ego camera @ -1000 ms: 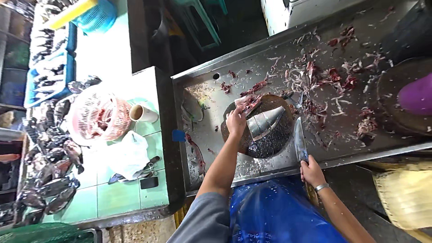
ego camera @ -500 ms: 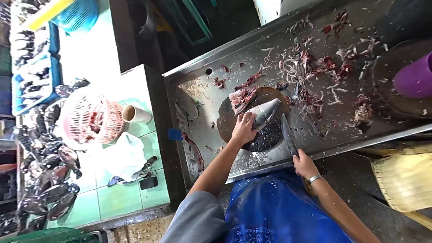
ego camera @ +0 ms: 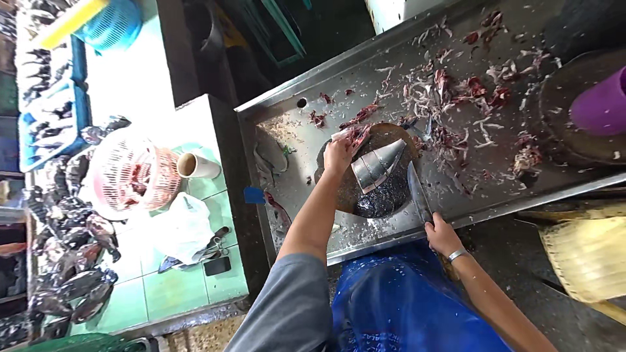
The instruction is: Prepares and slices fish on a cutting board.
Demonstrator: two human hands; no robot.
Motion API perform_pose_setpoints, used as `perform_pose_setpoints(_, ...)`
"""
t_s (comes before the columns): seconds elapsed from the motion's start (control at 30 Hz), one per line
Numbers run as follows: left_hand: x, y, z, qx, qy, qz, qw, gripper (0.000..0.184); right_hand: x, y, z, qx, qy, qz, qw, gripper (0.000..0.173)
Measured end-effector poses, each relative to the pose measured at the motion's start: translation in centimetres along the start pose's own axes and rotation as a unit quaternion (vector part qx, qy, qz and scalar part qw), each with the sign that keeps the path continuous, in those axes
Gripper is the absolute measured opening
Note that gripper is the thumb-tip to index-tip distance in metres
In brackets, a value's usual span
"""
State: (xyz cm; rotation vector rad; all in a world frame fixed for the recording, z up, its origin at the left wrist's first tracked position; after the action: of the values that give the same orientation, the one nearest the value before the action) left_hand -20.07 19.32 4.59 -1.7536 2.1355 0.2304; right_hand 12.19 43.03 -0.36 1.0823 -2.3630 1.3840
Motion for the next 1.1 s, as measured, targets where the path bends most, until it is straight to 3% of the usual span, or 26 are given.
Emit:
perform_pose_setpoints(0.13, 0.3, 0.4, -0.3, 0.017, 0.013, -0.025, 0.999, 0.030, 0.2, -0.1, 0.2, -0.006, -0.001, 0.007, 1.000, 0.048)
perform_pose_setpoints(0.23, -0.5, -1.8, -0.4, -0.017, -0.025, 0.063, 0.998, 0.036, 0.1, -0.2, 0.5, -0.010, 0.007, 0.010, 1.000, 0.049)
perform_pose_setpoints(0.33, -1.9, -5.5, 1.0, 0.056, 0.022, 0.175, 0.983, 0.063, 0.0, 0.0, 0.7, -0.017, 0.013, 0.011, 1.000, 0.048)
perform_pose_setpoints(0.37, -1.9, -6.6, 1.7, 0.071, 0.048, 0.185, 0.979, 0.072, 0.0, 0.0, 0.7, -0.017, 0.013, 0.011, 1.000, 0.049)
perform_pose_setpoints(0.53, -2.4, -8.0, 2.2, 0.099, 0.102, 0.172, 0.975, 0.085, 0.0, 0.0, 0.4, -0.012, 0.008, 0.007, 1.000, 0.054)
perform_pose_setpoints(0.73, -1.4, -7.8, 2.2, 0.078, 0.099, 0.238, 0.963, 0.063, -0.1, 0.2, 0.0, 0.002, 0.006, 0.000, 1.000, 0.052)
perform_pose_setpoints(0.8, -1.6, -7.1, 1.8, 0.077, 0.103, 0.209, 0.969, 0.060, -0.2, 0.3, -0.1, 0.007, 0.012, 0.002, 1.000, 0.051)
perform_pose_setpoints(0.97, -3.3, -4.0, 0.1, 0.094, 0.086, 0.047, 0.991, 0.049, 0.8, -0.3, -1.3, 0.043, 0.058, 0.030, 0.997, 0.045)
perform_pose_setpoints(1.03, -2.4, -2.7, -0.5, 0.074, 0.029, 0.011, 0.997, 0.034, 1.4, -1.0, -2.6, 0.056, 0.096, 0.032, 0.993, 0.042)
perform_pose_setpoints(1.1, -0.3, -2.3, -1.0, 0.051, -0.029, -0.032, 0.998, 0.030, 1.2, -1.2, -3.2, 0.086, 0.135, 0.037, 0.986, 0.051)
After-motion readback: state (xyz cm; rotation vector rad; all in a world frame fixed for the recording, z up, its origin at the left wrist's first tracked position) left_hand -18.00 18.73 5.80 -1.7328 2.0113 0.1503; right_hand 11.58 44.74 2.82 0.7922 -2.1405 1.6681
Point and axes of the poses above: each hand's wrist, its own y-axis towards the middle knuckle, its own z-axis out of the palm, x = y × z, the point moved 3 cm from there along y, towards the middle knuckle, and after that the axes turned 7 degrees about -x, right-handed, at the moved point
